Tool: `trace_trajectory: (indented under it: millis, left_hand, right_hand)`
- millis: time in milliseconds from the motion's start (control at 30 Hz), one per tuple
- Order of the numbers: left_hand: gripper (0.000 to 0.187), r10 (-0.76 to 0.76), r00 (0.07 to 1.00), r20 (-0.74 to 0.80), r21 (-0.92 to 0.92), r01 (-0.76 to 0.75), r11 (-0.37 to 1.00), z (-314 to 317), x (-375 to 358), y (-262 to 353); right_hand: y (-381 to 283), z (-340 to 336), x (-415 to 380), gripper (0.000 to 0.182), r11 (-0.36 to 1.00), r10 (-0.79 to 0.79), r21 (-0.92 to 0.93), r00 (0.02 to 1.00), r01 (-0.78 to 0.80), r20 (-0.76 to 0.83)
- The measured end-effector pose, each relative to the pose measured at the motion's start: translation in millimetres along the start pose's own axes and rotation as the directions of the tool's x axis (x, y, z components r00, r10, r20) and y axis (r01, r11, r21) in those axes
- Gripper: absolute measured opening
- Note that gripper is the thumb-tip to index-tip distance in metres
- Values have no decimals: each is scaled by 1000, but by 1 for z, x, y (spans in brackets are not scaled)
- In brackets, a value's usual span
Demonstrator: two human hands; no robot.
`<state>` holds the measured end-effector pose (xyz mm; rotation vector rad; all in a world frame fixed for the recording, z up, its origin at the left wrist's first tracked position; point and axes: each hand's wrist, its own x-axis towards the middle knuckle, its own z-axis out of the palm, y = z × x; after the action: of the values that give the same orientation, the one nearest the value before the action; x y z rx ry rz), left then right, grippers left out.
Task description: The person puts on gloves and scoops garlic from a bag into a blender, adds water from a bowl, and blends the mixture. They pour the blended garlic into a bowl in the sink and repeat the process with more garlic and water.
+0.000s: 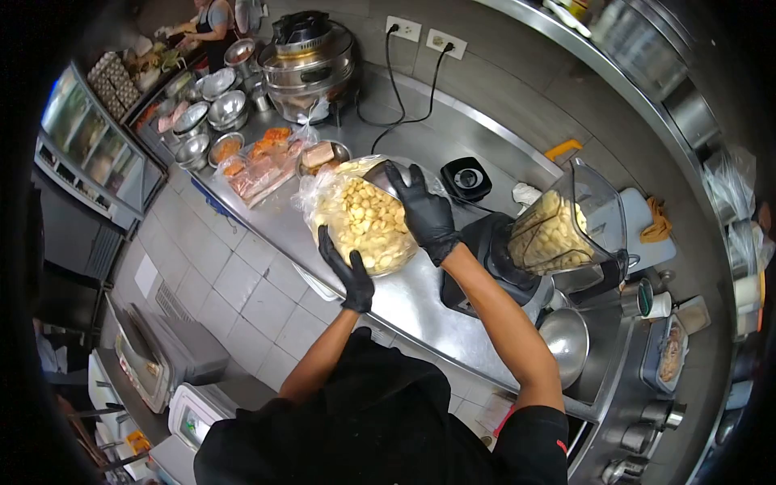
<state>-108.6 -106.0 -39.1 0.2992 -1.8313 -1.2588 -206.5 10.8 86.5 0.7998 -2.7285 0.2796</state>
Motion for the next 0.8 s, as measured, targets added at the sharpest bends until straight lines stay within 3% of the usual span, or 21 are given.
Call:
trace_trajectory:
  millis: [33, 100, 133, 167, 233, 300, 367, 400, 433, 500, 533, 567, 633, 667, 700, 767, 800]
  left_hand:
    - [66, 11, 998, -66, 42, -8, 999, 10, 6, 1]
    - [61, -30, 998, -62, 153, 39, 987, 20, 16, 4]
    - [58, -54, 997, -59, 173, 64, 983, 23, 18, 3]
    - [58, -73, 995, -75, 168, 85, 982, 26, 20, 3]
    - [63, -66, 997, -46, 190, 74, 979, 29, 25, 4]
    - [66, -65, 998, -5, 330, 63, 942, 28, 28, 14]
    - [65, -111, 987, 114, 362, 63, 930, 23, 27, 13]
    - [65, -95, 985, 142, 357, 39, 933, 19, 30, 11]
    - [65, -89, 980, 179, 353, 21, 935, 14, 29, 10]
    - [65, -61, 964, 259, 239, -2, 971, -1, 34, 11]
    - [63, -57, 966, 253, 134, 23, 991, -9, 36, 9]
    - [61, -43, 966, 253, 19, 40, 999, -17, 39, 6]
    - [46, 12, 993, 120, -62, -4, 998, -37, 50, 11]
    - [43, 53, 992, 114, -121, -39, 992, -47, 59, 19]
    - [40, 89, 990, 109, -179, -69, 981, -54, 68, 30]
    - [40, 194, 955, 227, -213, -145, 966, -45, 87, 51]
    - [40, 284, 905, 315, -230, -217, 949, -38, 99, 61]
  right_hand:
    - [0, 6, -6, 74, 1000, -6, -6, 1000, 6, 16]
    - [-1, 22, -21, 72, 973, 22, 231, 1000, -23, 5]
    - [-5, 21, -26, 70, 963, 77, 260, 997, -75, 2]
    - [-5, 20, -21, 70, 966, 69, 250, 997, -72, 20]
    - [-18, 19, -8, 68, 875, 160, 466, 987, -128, -29]
    - [-34, 11, 11, 59, 665, 380, 517, 840, -540, 389]
    - [-33, 50, 2, 55, 703, 236, 658, 961, -270, 142]
    - [-35, 54, 1, 52, 682, 278, 665, 949, -303, 147]
    - [-14, 74, -3, 58, 799, 250, 555, 967, -231, 43]
    - [13, 85, -6, 53, 769, 185, 624, 983, -140, -8]
    - [-3, 57, -4, 42, 561, 383, 709, 893, -428, 236]
    - [3, 53, -2, 42, 565, 397, 709, 892, -423, 217]
    - [31, 45, -6, 33, 861, 310, 220, 816, -458, 488]
    - [50, 60, -15, 26, 728, 390, 391, 809, -564, 440]
    - [42, 42, -15, 26, 717, 423, 387, 803, -580, 419]
    - [2, -2, -10, 30, 155, 615, 645, 584, -748, 530]
    - [5, -1, -16, 34, 37, 551, 763, 650, -646, 524]
